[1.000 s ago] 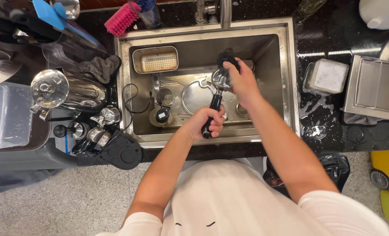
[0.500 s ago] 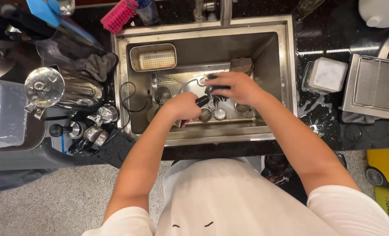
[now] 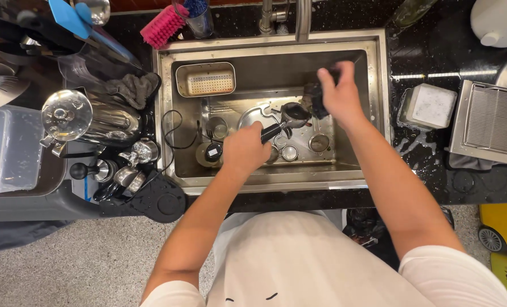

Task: The person is washing various coffee-making components, including a portafilter and filters, in a commercial kitchen sink using a sponge and running water.

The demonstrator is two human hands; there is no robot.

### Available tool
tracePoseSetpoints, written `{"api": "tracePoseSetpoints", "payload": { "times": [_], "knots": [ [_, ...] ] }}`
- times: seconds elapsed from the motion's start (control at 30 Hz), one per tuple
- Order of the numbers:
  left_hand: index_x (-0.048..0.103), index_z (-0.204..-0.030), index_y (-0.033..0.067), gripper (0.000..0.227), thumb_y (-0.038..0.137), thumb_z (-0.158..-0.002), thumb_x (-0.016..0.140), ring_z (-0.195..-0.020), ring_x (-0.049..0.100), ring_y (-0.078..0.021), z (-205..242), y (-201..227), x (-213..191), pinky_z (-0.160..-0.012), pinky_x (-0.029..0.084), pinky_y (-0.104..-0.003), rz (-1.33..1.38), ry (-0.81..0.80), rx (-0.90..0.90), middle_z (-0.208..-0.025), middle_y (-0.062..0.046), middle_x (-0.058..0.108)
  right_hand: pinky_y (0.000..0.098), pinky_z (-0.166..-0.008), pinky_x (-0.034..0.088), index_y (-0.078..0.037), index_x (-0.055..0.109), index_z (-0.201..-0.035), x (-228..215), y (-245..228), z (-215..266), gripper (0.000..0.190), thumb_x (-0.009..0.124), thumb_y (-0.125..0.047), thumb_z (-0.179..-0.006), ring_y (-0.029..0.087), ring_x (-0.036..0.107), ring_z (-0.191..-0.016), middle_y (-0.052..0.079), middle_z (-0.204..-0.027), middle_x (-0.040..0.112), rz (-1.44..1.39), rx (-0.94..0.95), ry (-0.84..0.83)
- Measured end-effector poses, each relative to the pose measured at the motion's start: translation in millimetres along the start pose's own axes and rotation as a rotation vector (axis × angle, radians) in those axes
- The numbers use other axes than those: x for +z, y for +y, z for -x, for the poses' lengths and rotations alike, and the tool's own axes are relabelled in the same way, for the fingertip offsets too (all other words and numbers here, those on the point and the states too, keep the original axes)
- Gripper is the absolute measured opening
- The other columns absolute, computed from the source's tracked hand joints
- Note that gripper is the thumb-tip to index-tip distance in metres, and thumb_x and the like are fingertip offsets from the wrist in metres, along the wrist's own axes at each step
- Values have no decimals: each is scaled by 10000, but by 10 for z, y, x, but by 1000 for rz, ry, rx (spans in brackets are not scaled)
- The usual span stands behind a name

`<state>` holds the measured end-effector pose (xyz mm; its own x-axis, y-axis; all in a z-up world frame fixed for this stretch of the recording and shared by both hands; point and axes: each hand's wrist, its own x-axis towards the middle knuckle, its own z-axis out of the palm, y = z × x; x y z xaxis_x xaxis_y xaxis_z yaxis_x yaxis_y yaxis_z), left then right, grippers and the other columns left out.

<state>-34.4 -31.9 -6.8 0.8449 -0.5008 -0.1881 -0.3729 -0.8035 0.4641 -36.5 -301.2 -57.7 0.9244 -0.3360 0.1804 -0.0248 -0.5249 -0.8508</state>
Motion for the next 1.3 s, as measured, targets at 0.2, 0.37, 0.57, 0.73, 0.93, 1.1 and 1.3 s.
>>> {"api": "tracePoseSetpoints", "payload": {
  "times": [0.2,0.37,0.57,0.73,0.93,1.1,1.3],
  "knots": [
    [627,-918,100,351,342,-774,837,-700,653,-269,21,-145,329,-640,495,-411,-149,436,288,-781,-41,646,428,-1007,494,-30,659,-1173,-111,-572,289,367,709,-20,-810,337,608,-1125,148,-1163,618,166,-380,-171],
    [634,-973,109,343,322,-796,836,-726,618,-219,41,-110,336,-649,462,-388,-184,549,323,-798,-12,605,429,-909,494,-96,705,-1189,-107,-811,450,447,787,-33,-754,313,645,-1091,92,-1116,691,518,-413,-94],
    [666,-1037,99,294,200,-779,763,-742,590,-207,73,-187,201,-656,447,-367,-299,627,427,-801,-11,577,379,-809,548,-89,675,-1258,-100,-486,486,426,784,-108,-846,287,675,-955,122,-1069,698,410,-326,-254],
    [679,-1052,108,228,113,-825,704,-742,576,-198,14,-242,244,-673,440,-353,-385,668,409,-807,-4,568,310,-667,506,-58,694,-1305,84,-255,454,366,683,-203,-970,130,653,-800,48,-984,757,-245,527,-455],
    [672,-996,116,294,197,-727,758,-792,633,-246,65,-274,262,-684,470,-408,-182,539,271,-892,-21,663,312,-793,560,-22,577,-1364,56,-148,575,462,700,-183,-950,158,694,-943,50,-1067,754,-333,303,-299],
    [723,-959,130,211,248,-807,810,-775,681,-334,163,-231,358,-647,510,-463,87,204,98,-843,-85,704,379,-834,546,-57,638,-1258,-315,-347,517,448,767,-191,-850,339,683,-998,165,-1133,704,333,-460,-552],
    [746,-1020,58,374,394,-862,789,-521,519,-148,173,-236,414,-457,415,-340,774,-161,-316,-623,1,590,346,-914,529,-27,546,-1287,-212,-51,709,327,587,-107,-972,279,645,-1028,115,-1118,665,-145,168,-101]
  ]
}}
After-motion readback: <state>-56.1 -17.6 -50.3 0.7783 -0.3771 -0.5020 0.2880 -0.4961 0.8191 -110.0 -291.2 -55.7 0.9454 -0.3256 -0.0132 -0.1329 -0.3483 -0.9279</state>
